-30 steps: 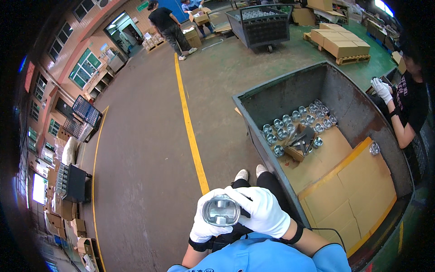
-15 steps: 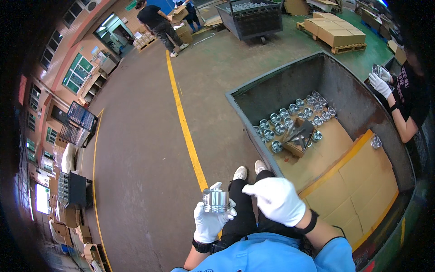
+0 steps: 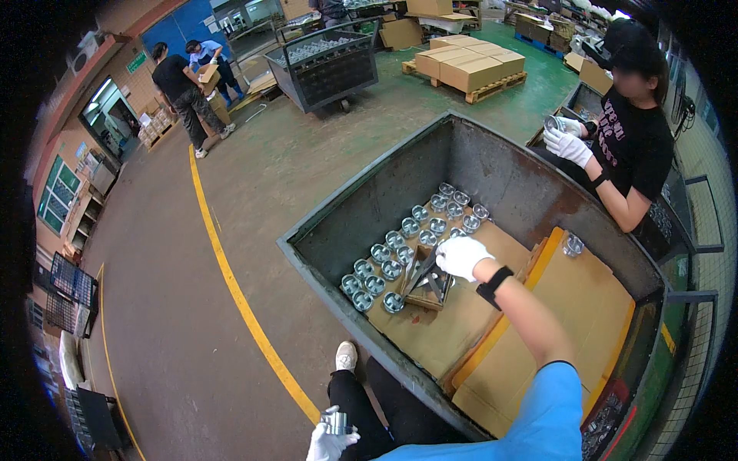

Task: Inspecting and sorting metal engine pistons from a large bin into a partitioned workspace.

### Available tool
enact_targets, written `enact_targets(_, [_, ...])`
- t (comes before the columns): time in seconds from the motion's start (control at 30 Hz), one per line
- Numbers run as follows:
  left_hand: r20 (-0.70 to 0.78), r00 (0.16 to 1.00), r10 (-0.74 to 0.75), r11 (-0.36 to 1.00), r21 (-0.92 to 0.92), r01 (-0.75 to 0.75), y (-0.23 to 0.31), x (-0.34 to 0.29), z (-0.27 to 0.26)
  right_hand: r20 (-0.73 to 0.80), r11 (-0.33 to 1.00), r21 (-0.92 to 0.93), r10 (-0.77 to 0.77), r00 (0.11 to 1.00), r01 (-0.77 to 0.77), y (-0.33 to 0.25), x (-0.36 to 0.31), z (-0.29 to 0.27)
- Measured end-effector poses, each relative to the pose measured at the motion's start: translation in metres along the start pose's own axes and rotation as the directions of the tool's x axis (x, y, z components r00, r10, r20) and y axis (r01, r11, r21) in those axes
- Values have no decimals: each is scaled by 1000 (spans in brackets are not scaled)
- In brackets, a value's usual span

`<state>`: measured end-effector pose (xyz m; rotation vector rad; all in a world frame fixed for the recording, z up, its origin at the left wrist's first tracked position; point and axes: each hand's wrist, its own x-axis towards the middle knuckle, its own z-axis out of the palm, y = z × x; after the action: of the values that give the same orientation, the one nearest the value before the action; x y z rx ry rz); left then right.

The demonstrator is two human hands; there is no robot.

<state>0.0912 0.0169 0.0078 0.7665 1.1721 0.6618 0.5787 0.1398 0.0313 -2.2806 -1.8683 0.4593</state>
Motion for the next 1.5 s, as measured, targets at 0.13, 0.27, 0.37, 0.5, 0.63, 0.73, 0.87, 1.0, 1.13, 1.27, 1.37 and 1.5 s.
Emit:
enact_targets(0.13, [-94,994,-50,956,284,75,-22,8,-7,232,990,-80,130,964,-115,37,53,107])
enact_targets(0.27, [-187,974,-129,960,223,170,-39,11,-14,253,956,-72,294,922,-285,33,63,180])
enact_targets(0.37, [-172,900,-400,912,-167,374,-19,14,0,195,909,-271,374,907,-317,61,72,235])
enact_targets(0.5, [-143,914,-380,921,-144,361,-24,56,-2,-92,908,-208,351,932,-363,101,77,271])
enact_targets(0.63, [-177,920,-349,935,-128,329,-29,58,-9,396,951,-306,164,904,-39,47,86,189])
enact_targets(0.73, [-121,930,-348,937,-89,339,-34,68,0,296,971,-215,170,940,-108,63,87,201])
enact_targets(0.87, [-108,947,-302,953,-60,297,-36,74,2,212,950,-312,69,975,0,71,84,234])
enact_targets(1.0, [-107,976,-190,982,-25,189,-29,92,-1,91,907,-418,108,990,-60,92,68,274])
enact_targets(1.13, [-123,989,-88,996,5,89,-26,101,-7,268,904,-408,252,930,-128,57,76,240])
enact_targets(1.27, [-87,996,-37,998,38,40,-27,105,-8,295,906,-389,293,909,-165,65,92,255])
enact_targets(1.37, [-65,998,-11,998,56,15,-29,105,-7,197,883,-444,261,945,-151,64,92,268])
enact_targets(1.5, [-45,999,27,997,78,-24,-30,102,-7,323,884,-456,269,908,-99,63,88,271])
